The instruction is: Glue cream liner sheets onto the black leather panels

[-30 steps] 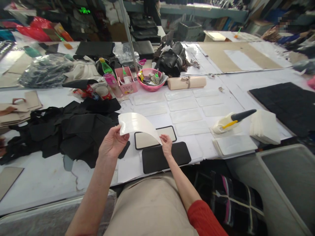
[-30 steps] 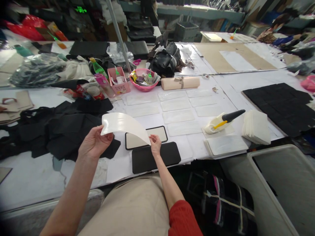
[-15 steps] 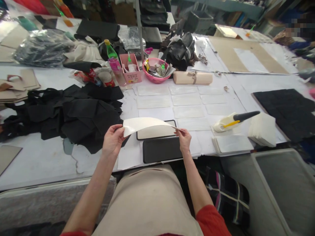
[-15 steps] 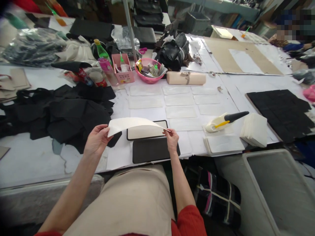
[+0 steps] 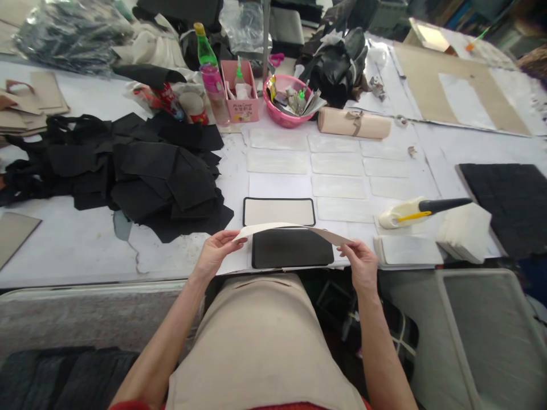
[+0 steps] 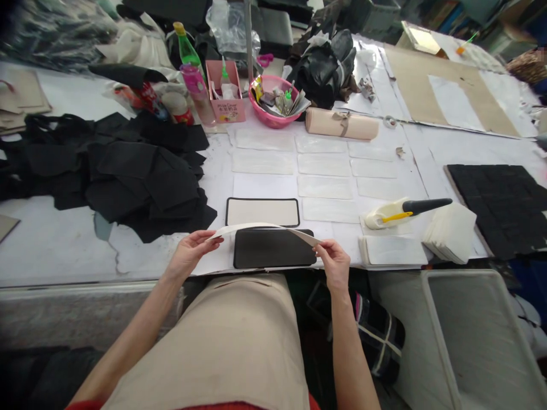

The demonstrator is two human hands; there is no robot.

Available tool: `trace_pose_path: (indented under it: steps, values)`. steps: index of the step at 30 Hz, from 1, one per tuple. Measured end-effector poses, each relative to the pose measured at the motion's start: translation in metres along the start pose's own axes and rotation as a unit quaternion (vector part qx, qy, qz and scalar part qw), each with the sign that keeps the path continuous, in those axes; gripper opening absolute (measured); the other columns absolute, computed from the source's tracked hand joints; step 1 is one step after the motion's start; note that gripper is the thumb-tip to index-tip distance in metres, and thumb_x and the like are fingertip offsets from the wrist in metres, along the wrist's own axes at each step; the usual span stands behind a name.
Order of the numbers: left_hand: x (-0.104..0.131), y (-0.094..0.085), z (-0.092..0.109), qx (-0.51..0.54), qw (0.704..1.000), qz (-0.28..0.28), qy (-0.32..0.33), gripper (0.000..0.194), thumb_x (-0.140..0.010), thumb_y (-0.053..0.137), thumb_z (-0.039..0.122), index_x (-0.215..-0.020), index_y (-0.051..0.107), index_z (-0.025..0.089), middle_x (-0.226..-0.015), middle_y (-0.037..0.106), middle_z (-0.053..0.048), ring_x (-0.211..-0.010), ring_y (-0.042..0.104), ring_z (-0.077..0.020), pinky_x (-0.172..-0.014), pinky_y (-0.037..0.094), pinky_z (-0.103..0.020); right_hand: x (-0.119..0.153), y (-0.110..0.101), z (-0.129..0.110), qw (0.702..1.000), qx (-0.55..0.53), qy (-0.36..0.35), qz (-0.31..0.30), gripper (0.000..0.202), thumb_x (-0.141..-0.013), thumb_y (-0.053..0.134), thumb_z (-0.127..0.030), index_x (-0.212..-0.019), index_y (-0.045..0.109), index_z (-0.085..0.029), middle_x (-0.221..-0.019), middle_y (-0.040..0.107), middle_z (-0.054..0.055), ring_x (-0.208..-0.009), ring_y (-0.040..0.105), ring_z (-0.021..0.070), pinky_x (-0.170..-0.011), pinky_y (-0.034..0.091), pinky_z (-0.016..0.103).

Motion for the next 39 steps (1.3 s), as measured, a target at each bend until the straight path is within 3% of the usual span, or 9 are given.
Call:
trace_pose_path:
  steps: [7,12,17,20,25,29,33,39]
  values:
    - [0.003,-0.001,-0.024,-0.098,0.994,0.038,-0.01,0.04,-0.06,0.087,0.043,-0.075,0.064,0.013,-0.067,0.072,-0.006,-0.058,0.068,-0.0184,-0.056,0.054,-0.028,0.014,-0.023,0.004,0.997,0.02,0.076,0.016,0.025,-0.069,0.082,-0.039,-0.077,0.069,-0.02,-0.063,0.061,-0.003,-0.056,0.051,0.0097,-0.055,0.044,0.023]
    - [0.004,-0.003,-0.047,-0.151,0.987,0.009,-0.053,0.039,-0.061,0.085,0.045,-0.07,0.063,0.014,-0.056,0.065,-0.002,-0.045,0.057,-0.0115,-0.043,0.043,-0.022,0.013,-0.032,0.027,0.988,0.061,0.138,0.017,0.037,-0.061,0.083,-0.049,-0.073,0.069,-0.017,-0.058,0.059,-0.002,-0.051,0.046,0.0096,-0.048,0.038,0.023]
    - [0.005,0.006,-0.067,-0.171,0.982,-0.03,-0.078,0.037,-0.064,0.082,0.045,-0.067,0.06,0.015,-0.052,0.06,0.001,-0.044,0.051,-0.0084,-0.044,0.039,-0.02,0.014,-0.03,0.044,0.984,0.036,0.171,-0.015,0.037,-0.061,0.083,-0.05,-0.071,0.068,-0.018,-0.057,0.058,-0.002,-0.05,0.044,0.0093,-0.048,0.036,0.023]
    - [0.005,0.012,-0.072,-0.167,0.983,-0.022,-0.077,0.036,-0.065,0.081,0.045,-0.068,0.06,0.015,-0.052,0.059,0.002,-0.045,0.051,-0.0085,-0.045,0.038,-0.02,0.019,-0.034,0.027,0.986,0.033,0.159,-0.045,0.032,-0.066,0.082,-0.046,-0.072,0.068,-0.018,-0.061,0.058,-0.002,-0.054,0.045,0.0097,-0.051,0.037,0.023]
    - [0.001,0.02,-0.077,-0.154,0.985,-0.007,-0.072,0.036,-0.066,0.081,0.044,-0.077,0.063,0.014,-0.06,0.063,0.0,-0.05,0.055,-0.0099,-0.049,0.043,-0.022,0.032,-0.045,-0.032,0.982,0.065,0.121,-0.132,0.021,-0.075,0.079,-0.038,-0.077,0.067,-0.02,-0.069,0.058,-0.001,-0.064,0.05,0.0117,-0.059,0.041,0.023]
    - [-0.009,0.034,-0.086,-0.146,0.986,-0.028,-0.072,0.041,-0.066,0.08,0.044,-0.089,0.066,0.012,-0.066,0.066,-0.002,-0.053,0.058,-0.0111,-0.05,0.044,-0.023,0.038,-0.055,-0.072,0.984,0.084,0.081,-0.132,0.018,-0.076,0.079,-0.035,-0.075,0.067,-0.021,-0.072,0.057,-0.001,-0.065,0.05,0.0122,-0.057,0.041,0.022]
    - [-0.02,0.059,-0.097,-0.122,0.985,-0.087,-0.09,0.046,-0.066,0.081,0.044,-0.096,0.067,0.012,-0.074,0.07,-0.005,-0.057,0.061,-0.012,-0.052,0.045,-0.024,0.043,-0.058,-0.088,0.985,0.098,0.06,-0.13,0.018,-0.075,0.079,-0.034,-0.073,0.066,-0.021,-0.072,0.056,0.001,-0.066,0.05,0.0137,-0.057,0.043,0.023]
    - [-0.03,0.087,-0.11,-0.073,0.977,-0.143,-0.137,0.047,-0.066,0.084,0.042,-0.098,0.068,0.012,-0.079,0.069,-0.006,-0.061,0.061,-0.011,-0.055,0.046,-0.023,0.051,-0.062,-0.092,0.987,0.09,0.056,-0.121,0.016,-0.075,0.079,-0.032,-0.074,0.066,-0.022,-0.075,0.056,0.001,-0.067,0.051,0.0136,-0.057,0.043,0.022]
Point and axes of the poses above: each hand's wrist, its own x-axis away from the middle knuckle, its own y-axis out of the palm, z = x × y, the point moved 6 cm from there along -x, towards the middle knuckle
